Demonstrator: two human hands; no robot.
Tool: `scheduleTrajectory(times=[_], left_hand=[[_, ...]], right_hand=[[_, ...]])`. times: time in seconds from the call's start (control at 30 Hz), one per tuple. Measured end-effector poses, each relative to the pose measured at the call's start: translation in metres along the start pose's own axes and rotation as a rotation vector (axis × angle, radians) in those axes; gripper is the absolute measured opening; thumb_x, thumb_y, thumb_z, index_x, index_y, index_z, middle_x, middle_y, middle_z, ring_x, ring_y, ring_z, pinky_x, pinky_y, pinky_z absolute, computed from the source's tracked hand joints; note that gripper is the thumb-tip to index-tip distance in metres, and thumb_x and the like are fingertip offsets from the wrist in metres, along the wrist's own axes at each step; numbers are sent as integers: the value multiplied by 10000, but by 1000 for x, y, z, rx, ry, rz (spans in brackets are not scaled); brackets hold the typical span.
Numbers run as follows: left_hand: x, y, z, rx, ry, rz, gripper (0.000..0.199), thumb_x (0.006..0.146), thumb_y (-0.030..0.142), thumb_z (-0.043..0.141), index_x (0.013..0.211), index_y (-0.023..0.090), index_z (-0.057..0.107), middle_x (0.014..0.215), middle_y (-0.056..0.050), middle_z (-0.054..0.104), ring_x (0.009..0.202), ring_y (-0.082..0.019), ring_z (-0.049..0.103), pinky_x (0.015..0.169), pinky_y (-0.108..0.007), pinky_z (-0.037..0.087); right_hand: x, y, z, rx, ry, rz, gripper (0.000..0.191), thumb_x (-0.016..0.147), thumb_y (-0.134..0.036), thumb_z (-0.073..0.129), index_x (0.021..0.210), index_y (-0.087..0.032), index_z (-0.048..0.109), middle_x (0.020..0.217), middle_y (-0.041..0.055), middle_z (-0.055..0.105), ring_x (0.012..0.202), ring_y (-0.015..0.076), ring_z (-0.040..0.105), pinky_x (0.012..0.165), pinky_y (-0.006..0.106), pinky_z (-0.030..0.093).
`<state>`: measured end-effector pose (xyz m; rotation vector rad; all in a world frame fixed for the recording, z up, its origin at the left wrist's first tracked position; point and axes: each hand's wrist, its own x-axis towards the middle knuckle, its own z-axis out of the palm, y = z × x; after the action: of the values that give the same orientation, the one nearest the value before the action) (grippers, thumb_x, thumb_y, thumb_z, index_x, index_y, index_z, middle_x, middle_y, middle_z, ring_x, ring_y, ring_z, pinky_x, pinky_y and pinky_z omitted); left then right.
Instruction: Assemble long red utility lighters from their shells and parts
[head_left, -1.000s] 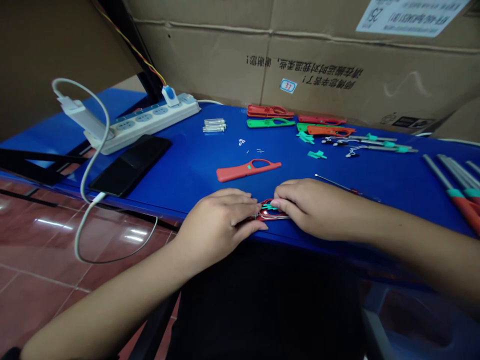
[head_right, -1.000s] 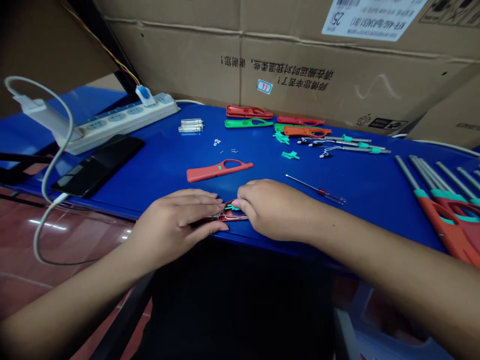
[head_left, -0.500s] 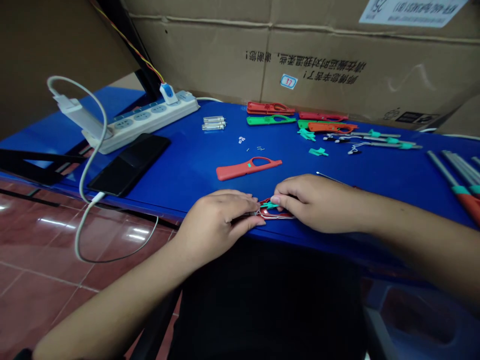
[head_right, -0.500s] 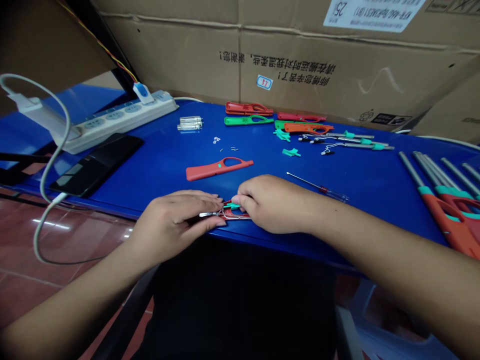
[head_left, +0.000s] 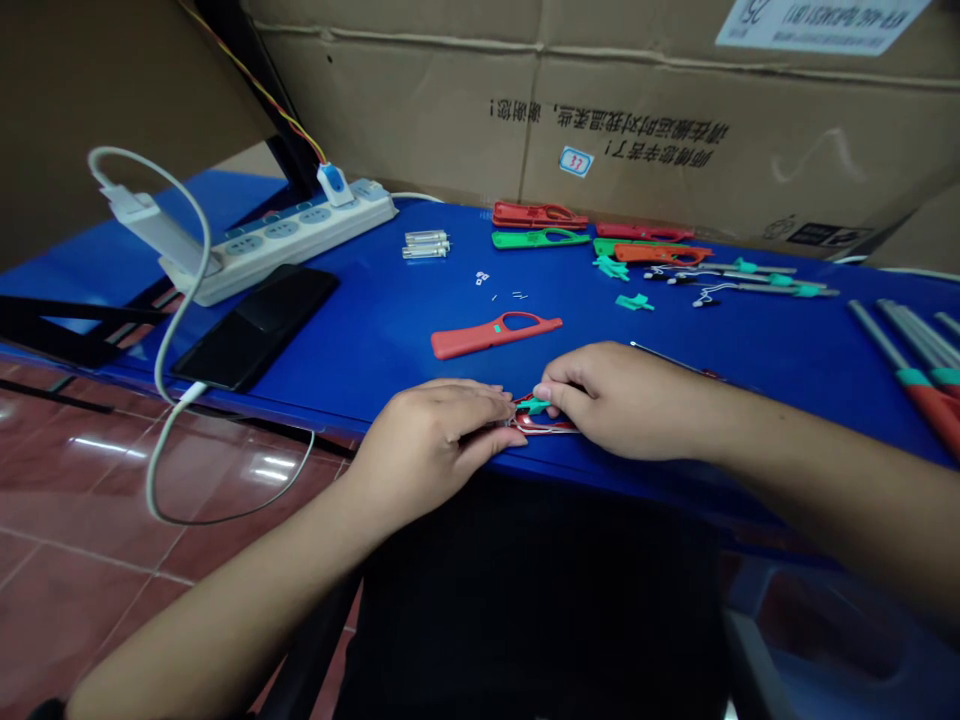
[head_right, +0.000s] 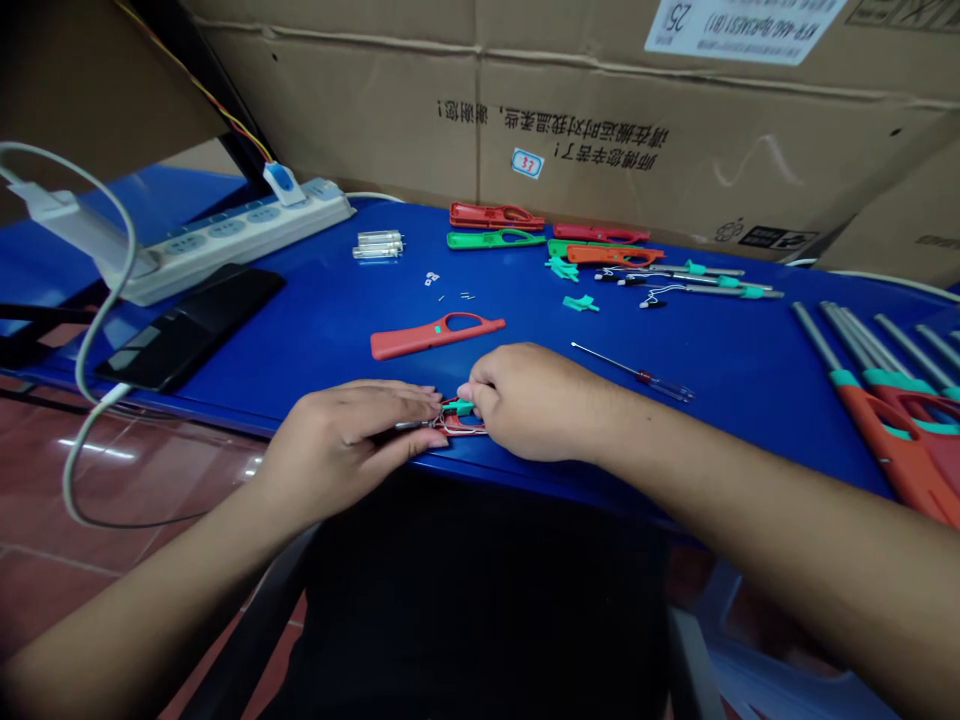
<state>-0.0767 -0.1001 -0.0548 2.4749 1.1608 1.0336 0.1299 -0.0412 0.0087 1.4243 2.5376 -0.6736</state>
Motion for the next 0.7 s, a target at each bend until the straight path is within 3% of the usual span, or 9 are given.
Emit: scheduleTrajectory(times=[0.17,0.3,0.4,0.57,0.7], left_hand=[[3,2,-4,20,-45,-124,240,858,393,755,968,190,692,955,-4,776,837,-176,742,718,-272,564],[2,1,-3,-24,-32,-111,188,861,367,757,940,206,699,988,-1,777,915,-179,742,811,-278,569],[1,1,-2,-35,-21,-99,181,869,357,750,947,201,700,1012,-15,776,964,-190,739,859,-303,576],[11,0,1,-18,-69,-47,168,894,349,720,965,197,710,1032,-31,774,1025,-210,729,904,-348,584],[21,0,2,9,-117,-43,217,893,372,716,1030,204,711,1080,-41,765,1051,-227,718,925,-375,580]], right_hand=[[1,-2,4,26,38,-26,376,978,-357,437,656,-204,556,627,9,586,565,131,456,536,294,279],[-2,5,3,56,60,-62,379,974,-386,438,666,-205,563,633,10,603,570,132,476,537,292,293],[-9,25,-3,107,86,-136,403,973,-458,427,686,-215,573,626,-6,594,577,136,503,555,290,334],[-15,74,-7,-129,407,-39,376,940,-477,463,744,-216,649,803,63,673,754,212,600,669,348,423],[-22,91,1,-210,472,14,325,936,-450,488,870,-196,679,878,95,681,798,253,614,677,385,461]])
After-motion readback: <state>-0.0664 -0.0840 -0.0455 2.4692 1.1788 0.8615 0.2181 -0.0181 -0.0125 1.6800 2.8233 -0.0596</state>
